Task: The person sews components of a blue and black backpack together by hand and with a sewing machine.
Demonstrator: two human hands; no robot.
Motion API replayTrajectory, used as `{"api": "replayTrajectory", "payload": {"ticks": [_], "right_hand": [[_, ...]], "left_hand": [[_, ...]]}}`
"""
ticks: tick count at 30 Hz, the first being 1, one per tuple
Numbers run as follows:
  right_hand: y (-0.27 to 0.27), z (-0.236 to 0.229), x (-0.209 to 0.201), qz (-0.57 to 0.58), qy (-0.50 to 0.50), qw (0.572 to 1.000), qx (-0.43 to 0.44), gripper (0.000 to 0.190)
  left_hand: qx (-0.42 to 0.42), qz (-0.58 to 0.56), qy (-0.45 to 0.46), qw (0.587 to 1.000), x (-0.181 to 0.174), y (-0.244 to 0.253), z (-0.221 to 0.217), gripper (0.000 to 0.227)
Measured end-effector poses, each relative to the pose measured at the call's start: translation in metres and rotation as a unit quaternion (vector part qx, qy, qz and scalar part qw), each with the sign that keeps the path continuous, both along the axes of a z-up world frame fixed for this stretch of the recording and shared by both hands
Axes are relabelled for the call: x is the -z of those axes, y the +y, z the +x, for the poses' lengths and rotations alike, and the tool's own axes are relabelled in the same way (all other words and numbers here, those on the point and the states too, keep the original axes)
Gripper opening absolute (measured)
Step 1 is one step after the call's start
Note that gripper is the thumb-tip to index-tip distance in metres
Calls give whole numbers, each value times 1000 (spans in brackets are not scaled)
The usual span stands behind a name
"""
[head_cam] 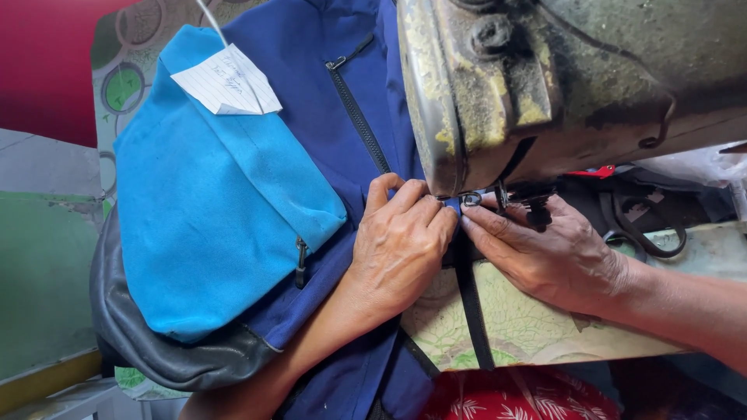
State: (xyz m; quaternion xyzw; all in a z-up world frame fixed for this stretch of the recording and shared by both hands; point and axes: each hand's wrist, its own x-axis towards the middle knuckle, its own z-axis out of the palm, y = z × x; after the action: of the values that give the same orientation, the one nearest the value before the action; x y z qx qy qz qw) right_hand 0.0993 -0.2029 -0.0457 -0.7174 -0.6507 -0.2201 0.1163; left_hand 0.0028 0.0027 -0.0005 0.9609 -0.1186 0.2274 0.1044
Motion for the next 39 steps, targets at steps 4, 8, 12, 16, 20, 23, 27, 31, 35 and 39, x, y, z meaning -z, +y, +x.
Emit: {"api": "replayTrajectory", "payload": {"ticks": [4, 8, 12, 16, 20, 23, 27, 31, 35, 39], "right_hand": [[2, -1, -2, 5, -10, 1000, 1, 33], [4, -2, -6, 7, -17, 1000, 9, 33], [4, -1, -5, 6, -17, 1000, 10, 31], [5, 1, -2, 30, 4, 1000, -9, 29], [9, 0, -7, 31, -17, 999, -1, 30], [8, -2, -6, 22, -35, 999, 13, 31], [8, -4, -9, 15, -59, 998, 22, 36], [3, -6, -8, 23, -19, 999, 11, 33], [-3, -3, -2, 36, 16, 999, 5, 31], [-8, -6, -2, 33, 64, 997, 7, 30]], "left_hand": [[1, 12, 14, 1000, 5, 0, 0, 33], [2, 23, 35, 999, 10, 1, 0, 33], [6, 23, 32, 999, 8, 1, 1, 33], [-4, 11, 82, 997, 15, 1, 3, 31], [6, 18, -1, 1000, 8, 2, 3, 36], [7, 21, -21, 1000, 6, 2, 3, 34], [-4, 25, 2, 1000, 7, 0, -1, 31], [-29, 37, 0, 999, -14, -10, -18, 22], [-69, 103, -3, 992, -65, -23, -51, 14], [-143, 129, -25, 981, -89, -30, -81, 22]]}}
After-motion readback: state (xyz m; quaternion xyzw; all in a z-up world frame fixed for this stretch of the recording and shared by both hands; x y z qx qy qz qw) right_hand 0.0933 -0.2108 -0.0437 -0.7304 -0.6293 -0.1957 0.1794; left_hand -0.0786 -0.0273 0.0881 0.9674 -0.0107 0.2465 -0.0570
